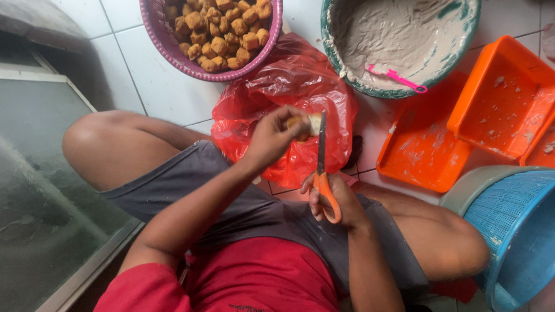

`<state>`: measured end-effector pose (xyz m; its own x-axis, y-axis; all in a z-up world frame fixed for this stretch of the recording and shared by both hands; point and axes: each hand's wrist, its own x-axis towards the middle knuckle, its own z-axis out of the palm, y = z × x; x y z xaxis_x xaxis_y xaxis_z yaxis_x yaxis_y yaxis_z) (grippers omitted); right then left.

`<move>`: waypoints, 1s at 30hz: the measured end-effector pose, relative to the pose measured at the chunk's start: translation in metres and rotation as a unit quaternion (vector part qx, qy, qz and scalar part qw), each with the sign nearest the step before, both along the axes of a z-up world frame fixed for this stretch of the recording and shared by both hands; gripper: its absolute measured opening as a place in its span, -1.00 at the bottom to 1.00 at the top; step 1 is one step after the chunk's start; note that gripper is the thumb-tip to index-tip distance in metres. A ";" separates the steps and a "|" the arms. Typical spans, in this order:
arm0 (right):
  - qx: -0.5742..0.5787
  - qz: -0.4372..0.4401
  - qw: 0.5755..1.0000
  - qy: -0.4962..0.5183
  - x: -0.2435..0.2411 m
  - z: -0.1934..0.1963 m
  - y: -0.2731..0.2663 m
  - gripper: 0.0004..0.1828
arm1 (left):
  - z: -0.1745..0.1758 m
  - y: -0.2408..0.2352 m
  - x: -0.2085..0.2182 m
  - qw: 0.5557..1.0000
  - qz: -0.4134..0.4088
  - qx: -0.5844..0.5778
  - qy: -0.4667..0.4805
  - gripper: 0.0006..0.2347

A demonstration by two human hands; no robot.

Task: The person sits on the floor and uses orange-handled scissors to cut small, round, fried dough pieces into smaller fragments. The cut pieces are placed into a red plastic bag. A pink basket of uncut dough and a bowl of batter are visible nearby.

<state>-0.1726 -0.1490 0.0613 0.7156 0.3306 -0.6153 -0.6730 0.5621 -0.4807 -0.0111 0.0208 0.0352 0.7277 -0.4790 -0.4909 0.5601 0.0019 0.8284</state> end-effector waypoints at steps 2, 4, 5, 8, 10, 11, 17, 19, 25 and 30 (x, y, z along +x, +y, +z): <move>-0.009 -0.021 1.000 -0.021 0.000 0.000 -0.005 -0.59 | -0.010 0.018 0.041 0.991 0.053 0.110 -0.050 -0.80; -0.047 -0.031 0.998 -0.040 -0.003 0.002 -0.016 -0.58 | -0.017 0.041 0.093 0.980 0.144 0.059 -0.127 -0.72; -0.067 -0.029 0.995 -0.065 -0.007 0.003 -0.023 -0.56 | -0.020 0.052 0.112 0.917 0.188 0.180 -0.303 -0.63; -0.122 -0.043 0.984 -0.119 -0.014 0.007 -0.039 -0.48 | -0.034 0.073 0.123 0.736 0.182 0.406 -0.511 -0.50; -0.150 -0.075 0.978 -0.123 -0.016 0.010 -0.043 -0.39 | -0.057 0.063 0.100 0.884 0.143 0.248 -0.370 -0.61; -0.144 -0.081 0.979 -0.122 -0.014 0.010 -0.043 -0.37 | -0.072 0.055 0.080 0.890 0.039 0.275 -0.362 -0.74; -0.145 -0.092 0.977 -0.126 -0.010 0.019 -0.043 -0.32 | -0.204 -0.017 0.003 0.902 -0.312 0.186 -0.235 -0.80; -0.155 -0.088 0.978 -0.111 -0.011 0.022 -0.044 -0.32 | -0.238 -0.042 -0.015 0.937 -0.222 0.168 -0.212 -0.77; -0.168 -0.098 0.977 -0.090 -0.025 0.026 -0.049 -0.34 | -0.277 -0.060 -0.027 0.776 -0.301 0.324 -0.450 -0.57; -0.172 -0.107 0.977 -0.065 -0.022 0.019 -0.050 -0.34 | -0.250 -0.013 -0.011 0.617 -0.490 0.377 -0.488 -0.52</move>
